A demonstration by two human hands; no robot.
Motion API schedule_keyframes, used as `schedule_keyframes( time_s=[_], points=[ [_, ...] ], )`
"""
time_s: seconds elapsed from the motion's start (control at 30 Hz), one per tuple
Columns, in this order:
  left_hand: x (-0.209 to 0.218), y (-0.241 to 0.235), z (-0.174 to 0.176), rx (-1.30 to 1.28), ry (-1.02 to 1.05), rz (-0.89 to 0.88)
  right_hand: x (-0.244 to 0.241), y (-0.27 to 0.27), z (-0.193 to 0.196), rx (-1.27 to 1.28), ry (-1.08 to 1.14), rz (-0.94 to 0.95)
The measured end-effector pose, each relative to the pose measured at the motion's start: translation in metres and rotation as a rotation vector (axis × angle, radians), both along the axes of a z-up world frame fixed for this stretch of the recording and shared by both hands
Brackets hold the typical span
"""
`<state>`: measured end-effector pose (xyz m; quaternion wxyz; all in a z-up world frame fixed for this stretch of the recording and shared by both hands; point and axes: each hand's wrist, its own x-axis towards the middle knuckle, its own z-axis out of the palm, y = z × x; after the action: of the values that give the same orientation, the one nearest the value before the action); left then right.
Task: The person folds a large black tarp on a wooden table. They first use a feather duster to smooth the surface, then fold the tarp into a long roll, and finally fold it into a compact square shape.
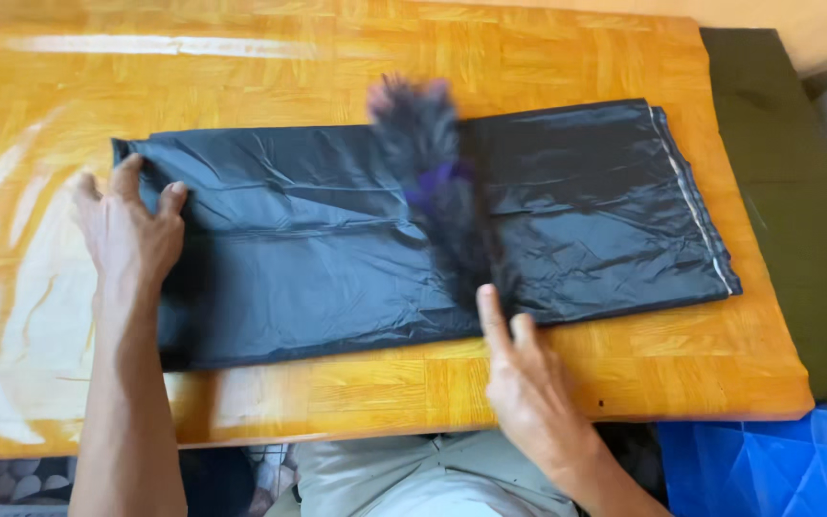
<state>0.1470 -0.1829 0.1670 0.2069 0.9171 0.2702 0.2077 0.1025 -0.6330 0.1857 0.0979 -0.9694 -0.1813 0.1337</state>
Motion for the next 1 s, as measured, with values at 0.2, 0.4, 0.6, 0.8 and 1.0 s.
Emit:
schedule_keyframes(
  time_s=[0.2,0.4,0.6,0.8,1.0],
  points=[
    [0.007,0.032,-0.029,-0.122,0.004,-0.026,-0.022,0.118,0.040,-0.012,0.209,0.388],
    [0.008,0.023,-0.026,-0.241,-0.060,0.044,-0.024,0.131,-0.015,-0.098,-0.347,0.277],
    [0.034,0.043,-0.061,0.093,-0.104,-0.160,0.037,0.011,0.034,-0.256,0.146,-0.148],
    [0.045,0.038,-0.059,0.109,0.005,-0.165,0.054,-0.122,0.037,-0.355,0.120,-0.652],
    [0.043,0.032,-0.041,-0.058,0.047,-0.125,0.011,-0.104,0.046,0.018,-0.284,-0.412]
  ],
)
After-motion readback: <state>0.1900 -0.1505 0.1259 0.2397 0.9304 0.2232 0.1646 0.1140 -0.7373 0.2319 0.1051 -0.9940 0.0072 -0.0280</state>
